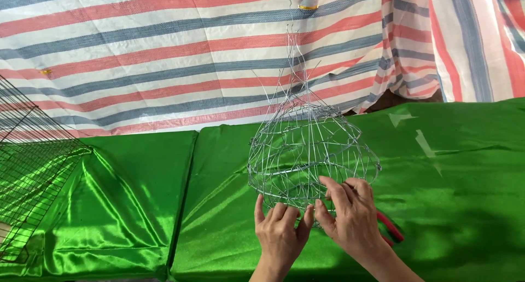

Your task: The person shapes a wire frame form on a padded work table, pressing and bending the wire strands by hand to round out the spherical body and adjust the teardrop silhouette. They rotate the frame repeatedly, twist loose wire ends, and at times pull a length of wire from a coil on the floor to add to the structure.

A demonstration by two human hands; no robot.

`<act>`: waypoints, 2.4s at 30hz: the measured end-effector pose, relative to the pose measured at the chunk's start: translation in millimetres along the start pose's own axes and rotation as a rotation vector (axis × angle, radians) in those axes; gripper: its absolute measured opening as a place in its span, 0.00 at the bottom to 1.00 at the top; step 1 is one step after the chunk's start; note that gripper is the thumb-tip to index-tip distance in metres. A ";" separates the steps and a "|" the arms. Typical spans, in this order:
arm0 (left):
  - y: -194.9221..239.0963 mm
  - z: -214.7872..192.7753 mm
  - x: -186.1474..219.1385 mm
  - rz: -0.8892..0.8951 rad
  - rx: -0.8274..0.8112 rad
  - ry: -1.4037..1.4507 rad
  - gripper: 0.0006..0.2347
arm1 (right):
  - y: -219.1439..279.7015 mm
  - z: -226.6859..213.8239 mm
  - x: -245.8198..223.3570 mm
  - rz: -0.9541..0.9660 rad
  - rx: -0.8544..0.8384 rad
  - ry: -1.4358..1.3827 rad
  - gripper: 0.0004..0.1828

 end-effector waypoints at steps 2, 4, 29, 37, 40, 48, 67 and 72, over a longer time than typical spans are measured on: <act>4.8 -0.2 -0.9 0.012 -0.027 0.017 0.18 | 6.2 4.3 1.7 -0.009 -0.001 -0.024 0.26; 10.8 -0.9 -4.8 0.024 -0.054 0.033 0.18 | 11.9 6.9 1.2 -0.018 -0.002 -0.048 0.27; -45.1 2.4 11.6 -0.061 -0.195 0.218 0.08 | 94.0 10.6 -7.7 0.155 0.009 -0.220 0.30; -61.6 -4.7 25.3 0.067 -0.177 0.046 0.22 | 111.3 23.0 -1.0 0.269 -0.067 -0.247 0.31; -66.7 13.3 17.4 0.060 -0.338 0.166 0.24 | 118.3 28.9 2.4 0.234 -0.034 -0.253 0.30; -85.2 44.6 1.5 -0.121 -0.645 0.389 0.10 | 129.9 33.9 3.6 0.282 -0.060 -0.235 0.31; -81.7 41.8 18.8 -0.050 -0.487 0.403 0.04 | 144.8 44.0 13.7 0.228 -0.093 -0.225 0.30; -77.6 48.4 18.4 -0.184 -0.861 0.487 0.14 | 145.9 46.3 15.3 0.193 -0.104 -0.244 0.25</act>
Point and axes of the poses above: each hand's wrist, its own y-axis away from the middle knuckle, its own z-axis out of the palm, x = y × z, the point moved 9 cm from there along -y, towards the middle knuckle, and after that the axes turned 6 degrees about z, right-handed, at the moved point
